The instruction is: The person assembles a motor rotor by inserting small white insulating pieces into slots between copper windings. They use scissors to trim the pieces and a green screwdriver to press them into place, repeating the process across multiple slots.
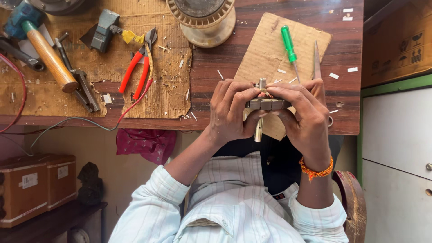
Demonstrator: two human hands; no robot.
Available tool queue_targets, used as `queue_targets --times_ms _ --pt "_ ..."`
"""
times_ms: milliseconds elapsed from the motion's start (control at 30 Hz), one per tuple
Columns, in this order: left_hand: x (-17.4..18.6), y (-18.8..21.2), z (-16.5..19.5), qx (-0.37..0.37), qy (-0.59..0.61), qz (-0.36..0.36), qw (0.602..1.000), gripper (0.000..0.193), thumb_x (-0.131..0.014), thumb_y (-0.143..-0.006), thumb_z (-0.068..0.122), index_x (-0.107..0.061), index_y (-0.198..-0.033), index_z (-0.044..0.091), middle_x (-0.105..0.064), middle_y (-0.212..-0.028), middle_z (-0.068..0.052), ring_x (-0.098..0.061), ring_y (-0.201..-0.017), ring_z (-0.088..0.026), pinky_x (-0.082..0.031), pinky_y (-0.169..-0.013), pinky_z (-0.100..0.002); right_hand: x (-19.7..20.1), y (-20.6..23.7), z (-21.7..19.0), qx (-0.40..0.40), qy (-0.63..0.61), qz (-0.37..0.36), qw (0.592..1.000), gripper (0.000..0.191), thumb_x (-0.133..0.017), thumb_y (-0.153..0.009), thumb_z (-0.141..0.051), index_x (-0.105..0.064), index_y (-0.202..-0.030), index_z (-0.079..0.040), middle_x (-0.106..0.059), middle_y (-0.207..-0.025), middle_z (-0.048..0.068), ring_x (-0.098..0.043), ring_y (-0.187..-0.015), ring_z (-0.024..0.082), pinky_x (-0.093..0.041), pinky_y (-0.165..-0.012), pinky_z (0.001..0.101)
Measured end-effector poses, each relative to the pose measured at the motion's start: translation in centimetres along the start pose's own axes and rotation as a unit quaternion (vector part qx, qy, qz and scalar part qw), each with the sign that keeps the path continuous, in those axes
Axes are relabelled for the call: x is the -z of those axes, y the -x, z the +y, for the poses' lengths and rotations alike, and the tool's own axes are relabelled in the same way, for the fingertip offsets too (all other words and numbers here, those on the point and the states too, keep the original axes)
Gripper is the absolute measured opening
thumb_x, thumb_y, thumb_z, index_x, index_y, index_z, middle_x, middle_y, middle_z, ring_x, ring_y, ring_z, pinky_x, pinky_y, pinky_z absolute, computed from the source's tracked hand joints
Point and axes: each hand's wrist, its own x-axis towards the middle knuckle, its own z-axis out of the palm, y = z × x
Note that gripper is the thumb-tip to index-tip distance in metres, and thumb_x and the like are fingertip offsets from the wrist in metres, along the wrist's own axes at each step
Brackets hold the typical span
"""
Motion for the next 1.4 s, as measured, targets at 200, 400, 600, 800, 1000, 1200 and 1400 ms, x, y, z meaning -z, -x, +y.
queue_targets --times_ms 200,400,600,800,1000,1200,1400 --pt "-0.6 0.8 0.2 0.006 -0.004 -0.002 1.000 0.035 -0.075 -0.097 0.031 -0.059 -0.116 0.005 -0.065 -0.108 -0.011 -0.065 -0.096 -0.030 -0.050 -0.084 -0.044 0.5 0.4 -0.1 -0.022 0.000 -0.004 1.000 0.036 -0.083 -0.087 -0.005 -0.074 -0.121 -0.009 -0.075 -0.124 0.005 -0.062 -0.107 0.023 -0.049 -0.098 0.0342" --pt "0.1 1.6 -0.2 -0.043 0.013 -0.050 0.998 0.040 -0.080 -0.091 0.025 -0.059 -0.120 0.006 -0.064 -0.118 -0.010 -0.064 -0.110 -0.032 -0.050 -0.097 -0.047 0.7 1.8 -0.1 -0.059 -0.035 -0.004 0.998 0.043 -0.084 -0.077 -0.002 -0.074 -0.118 -0.008 -0.074 -0.125 0.007 -0.064 -0.115 0.027 -0.054 -0.101 0.0374" --pt "1.1 1.6 -0.8 -0.019 0.073 -0.109 0.991 0.051 -0.086 -0.086 0.023 -0.060 -0.127 0.009 -0.063 -0.122 -0.007 -0.061 -0.115 -0.030 -0.048 -0.101 -0.046 -0.2 3.2 0.6 -0.062 -0.023 0.019 0.998 0.047 -0.083 -0.083 -0.003 -0.070 -0.128 -0.007 -0.072 -0.126 0.007 -0.063 -0.118 0.028 -0.052 -0.111 0.0412" --pt "0.4 1.4 0.0 0.010 0.071 -0.086 0.994 0.051 -0.089 -0.079 0.020 -0.061 -0.121 0.011 -0.066 -0.121 -0.004 -0.063 -0.114 -0.028 -0.047 -0.099 -0.045 -1.6 4.3 0.4 -0.081 -0.008 0.045 0.996 0.029 -0.071 -0.103 -0.014 -0.063 -0.129 -0.004 -0.065 -0.140 0.013 -0.059 -0.129 0.032 -0.050 -0.112 0.0432" --pt "0.0 1.1 -0.1 0.008 0.077 -0.082 0.994 0.047 -0.088 -0.072 0.018 -0.063 -0.110 0.011 -0.070 -0.112 -0.002 -0.066 -0.104 -0.024 -0.046 -0.092 -0.042 -2.1 4.8 0.9 -0.054 0.004 0.049 0.997 0.019 -0.062 -0.109 -0.014 -0.059 -0.124 -0.003 -0.064 -0.131 0.012 -0.060 -0.127 0.031 -0.047 -0.116 0.0461" --pt "-0.1 1.6 -0.2 0.003 0.083 -0.060 0.995 0.042 -0.085 -0.071 0.017 -0.063 -0.106 0.011 -0.070 -0.108 -0.003 -0.065 -0.100 -0.024 -0.047 -0.093 -0.042 -2.0 4.3 -0.1 -0.061 0.014 0.058 0.996 0.021 -0.071 -0.104 -0.011 -0.063 -0.122 -0.003 -0.066 -0.129 0.009 -0.062 -0.128 0.028 -0.049 -0.113 0.0432" --pt "0.3 1.8 0.0 -0.006 0.070 -0.069 0.995 0.048 -0.090 -0.077 0.021 -0.062 -0.116 0.011 -0.067 -0.116 -0.003 -0.063 -0.106 -0.026 -0.047 -0.096 -0.042 0.3 3.8 -0.5 -0.077 -0.033 0.001 0.997 0.037 -0.074 -0.093 -0.004 -0.066 -0.129 -0.005 -0.065 -0.140 0.011 -0.061 -0.131 0.028 -0.055 -0.108 0.0378"
